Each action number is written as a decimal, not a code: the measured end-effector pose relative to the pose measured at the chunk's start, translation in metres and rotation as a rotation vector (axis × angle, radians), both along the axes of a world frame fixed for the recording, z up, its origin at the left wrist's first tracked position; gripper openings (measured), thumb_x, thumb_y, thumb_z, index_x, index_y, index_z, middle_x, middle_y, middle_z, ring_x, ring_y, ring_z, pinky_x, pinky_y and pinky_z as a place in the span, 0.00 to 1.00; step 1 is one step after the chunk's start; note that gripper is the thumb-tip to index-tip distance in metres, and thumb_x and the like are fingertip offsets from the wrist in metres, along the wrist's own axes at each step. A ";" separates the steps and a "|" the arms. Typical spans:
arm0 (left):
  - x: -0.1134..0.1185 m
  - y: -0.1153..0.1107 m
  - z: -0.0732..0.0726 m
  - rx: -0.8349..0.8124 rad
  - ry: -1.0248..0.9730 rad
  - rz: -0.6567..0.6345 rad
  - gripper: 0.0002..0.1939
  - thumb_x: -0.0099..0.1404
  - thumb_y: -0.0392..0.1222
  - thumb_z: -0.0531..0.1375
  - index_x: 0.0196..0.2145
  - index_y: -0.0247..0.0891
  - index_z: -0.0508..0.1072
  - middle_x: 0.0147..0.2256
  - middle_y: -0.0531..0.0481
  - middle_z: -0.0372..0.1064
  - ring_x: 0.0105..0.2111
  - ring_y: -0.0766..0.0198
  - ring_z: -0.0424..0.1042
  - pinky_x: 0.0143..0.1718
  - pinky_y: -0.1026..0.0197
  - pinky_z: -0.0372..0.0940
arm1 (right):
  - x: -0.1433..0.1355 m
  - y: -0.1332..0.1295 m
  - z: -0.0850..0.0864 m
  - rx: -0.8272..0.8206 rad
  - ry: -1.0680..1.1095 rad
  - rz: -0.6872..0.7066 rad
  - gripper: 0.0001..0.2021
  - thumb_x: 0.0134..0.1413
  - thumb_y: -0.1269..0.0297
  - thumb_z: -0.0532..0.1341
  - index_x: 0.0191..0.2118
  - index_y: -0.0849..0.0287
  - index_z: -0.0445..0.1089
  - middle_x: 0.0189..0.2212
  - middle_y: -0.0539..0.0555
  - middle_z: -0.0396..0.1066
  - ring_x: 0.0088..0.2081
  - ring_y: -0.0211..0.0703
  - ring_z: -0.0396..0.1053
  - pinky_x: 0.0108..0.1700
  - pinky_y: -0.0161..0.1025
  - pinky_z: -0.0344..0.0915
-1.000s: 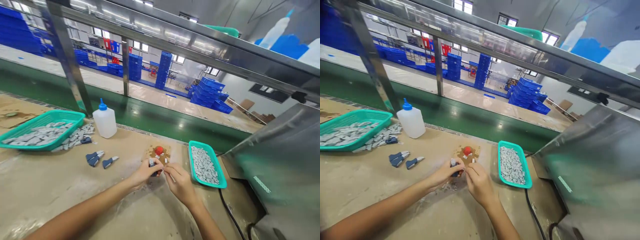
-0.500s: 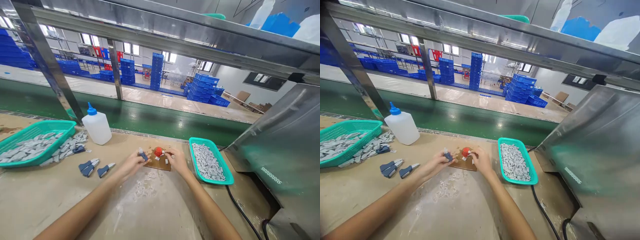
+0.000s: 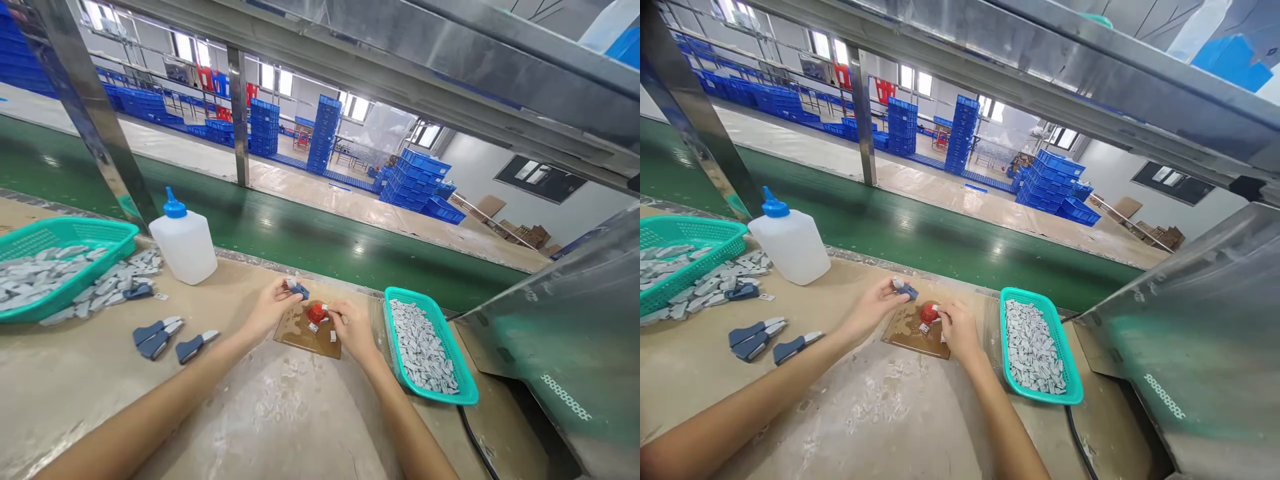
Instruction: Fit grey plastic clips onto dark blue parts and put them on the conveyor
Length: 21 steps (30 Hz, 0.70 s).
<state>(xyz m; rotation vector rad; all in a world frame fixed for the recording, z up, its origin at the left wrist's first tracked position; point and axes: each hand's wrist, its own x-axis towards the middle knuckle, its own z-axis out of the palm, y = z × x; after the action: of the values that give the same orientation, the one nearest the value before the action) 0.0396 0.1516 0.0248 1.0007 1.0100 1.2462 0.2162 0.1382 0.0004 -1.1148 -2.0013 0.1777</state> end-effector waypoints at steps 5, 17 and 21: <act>-0.001 0.001 -0.010 -0.025 0.021 -0.009 0.20 0.41 0.44 0.65 0.33 0.37 0.67 0.31 0.51 0.70 0.36 0.62 0.69 0.44 0.58 0.59 | -0.002 0.001 -0.006 -0.045 -0.056 -0.028 0.09 0.48 0.80 0.56 0.28 0.62 0.71 0.26 0.54 0.70 0.29 0.42 0.67 0.31 0.36 0.64; 0.007 -0.006 -0.013 0.014 0.055 -0.095 0.18 0.41 0.44 0.65 0.31 0.37 0.69 0.33 0.51 0.69 0.38 0.62 0.68 0.45 0.59 0.60 | -0.001 0.005 -0.016 0.010 -0.104 -0.034 0.11 0.49 0.79 0.54 0.28 0.59 0.70 0.26 0.53 0.69 0.30 0.41 0.66 0.33 0.36 0.64; 0.009 -0.010 -0.008 0.034 0.091 -0.095 0.16 0.41 0.43 0.65 0.30 0.37 0.69 0.33 0.50 0.70 0.38 0.60 0.68 0.45 0.57 0.61 | -0.003 0.000 -0.012 0.042 -0.014 -0.038 0.09 0.51 0.77 0.54 0.30 0.59 0.70 0.27 0.53 0.69 0.30 0.41 0.66 0.33 0.35 0.64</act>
<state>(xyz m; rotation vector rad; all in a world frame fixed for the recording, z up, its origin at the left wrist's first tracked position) 0.0485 0.1421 0.0168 1.1277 1.0021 1.1517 0.2130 0.1386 -0.0114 -1.1297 -1.9855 0.1082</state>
